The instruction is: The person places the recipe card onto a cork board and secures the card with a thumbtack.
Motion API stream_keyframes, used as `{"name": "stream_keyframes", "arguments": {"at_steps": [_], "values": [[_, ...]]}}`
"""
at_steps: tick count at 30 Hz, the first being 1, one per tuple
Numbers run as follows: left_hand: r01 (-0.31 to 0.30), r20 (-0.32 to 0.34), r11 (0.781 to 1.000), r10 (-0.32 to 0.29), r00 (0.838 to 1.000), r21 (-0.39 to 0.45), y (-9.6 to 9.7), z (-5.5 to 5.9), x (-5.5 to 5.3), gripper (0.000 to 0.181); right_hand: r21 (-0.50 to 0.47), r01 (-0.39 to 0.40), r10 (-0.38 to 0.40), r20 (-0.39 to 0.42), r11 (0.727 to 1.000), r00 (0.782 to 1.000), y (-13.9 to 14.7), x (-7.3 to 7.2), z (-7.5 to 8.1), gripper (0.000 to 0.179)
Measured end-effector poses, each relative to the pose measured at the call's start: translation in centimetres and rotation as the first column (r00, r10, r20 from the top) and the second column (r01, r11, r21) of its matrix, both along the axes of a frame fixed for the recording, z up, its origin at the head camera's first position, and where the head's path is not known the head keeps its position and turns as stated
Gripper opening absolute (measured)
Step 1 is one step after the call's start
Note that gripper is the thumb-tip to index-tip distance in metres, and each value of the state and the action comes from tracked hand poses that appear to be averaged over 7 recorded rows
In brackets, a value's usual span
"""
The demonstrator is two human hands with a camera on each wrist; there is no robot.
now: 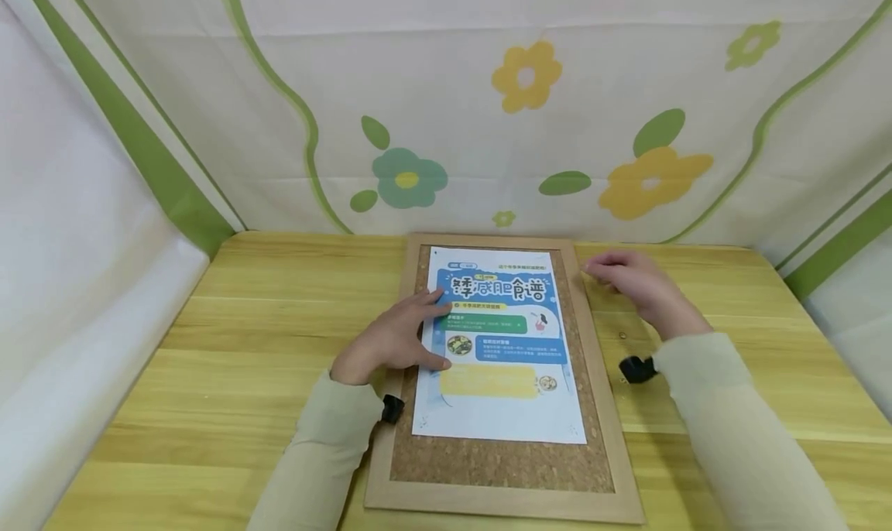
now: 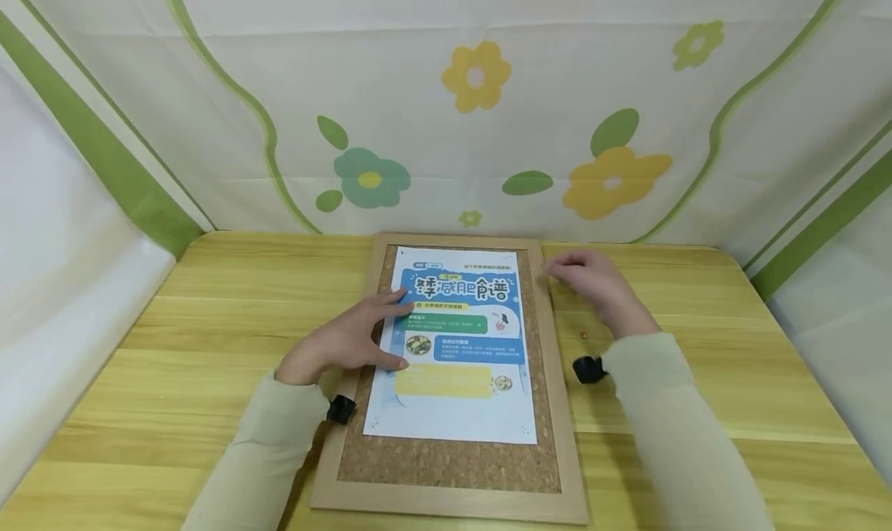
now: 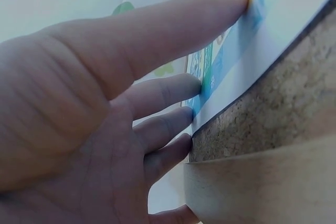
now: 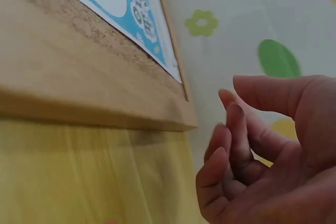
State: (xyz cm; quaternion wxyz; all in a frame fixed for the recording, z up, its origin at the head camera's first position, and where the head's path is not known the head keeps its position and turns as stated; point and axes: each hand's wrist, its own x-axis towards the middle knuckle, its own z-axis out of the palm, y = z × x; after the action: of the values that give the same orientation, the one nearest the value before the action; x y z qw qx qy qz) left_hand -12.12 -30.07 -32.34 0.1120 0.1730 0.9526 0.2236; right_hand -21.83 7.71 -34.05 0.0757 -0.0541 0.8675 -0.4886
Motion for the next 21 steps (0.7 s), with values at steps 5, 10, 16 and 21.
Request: {"name": "stream_keyframes", "arguments": {"at_steps": [5, 10, 16, 21], "values": [[0.002, 0.007, 1.0, -0.002, 1.0, 0.009, -0.1, 0.1, 0.1, 0.091, 0.134, -0.044, 0.049, -0.037, 0.99, 0.998, 2.7, 3.4, -1.3, 0.052], [0.0, 0.008, 1.0, 0.0, 1.0, 0.018, -0.2, 0.3, 0.1, 0.09, 0.224, -0.005, 0.021, -0.071, 0.975, 0.997, 4.7, 5.9, -3.2, 0.047], [0.001, 0.014, 1.0, -0.002, 1.0, 0.028, -0.2, 0.3, 0.2, 0.09, 0.223, 0.035, -0.016, -0.085, 0.974, 0.996, 5.2, 7.0, -4.5, 0.046], [0.002, 0.02, 0.999, -0.003, 1.0, 0.034, -0.1, 0.3, 0.2, 0.09, 0.208, 0.032, -0.019, -0.068, 0.978, 0.997, 5.3, 6.9, -4.6, 0.049]]}}
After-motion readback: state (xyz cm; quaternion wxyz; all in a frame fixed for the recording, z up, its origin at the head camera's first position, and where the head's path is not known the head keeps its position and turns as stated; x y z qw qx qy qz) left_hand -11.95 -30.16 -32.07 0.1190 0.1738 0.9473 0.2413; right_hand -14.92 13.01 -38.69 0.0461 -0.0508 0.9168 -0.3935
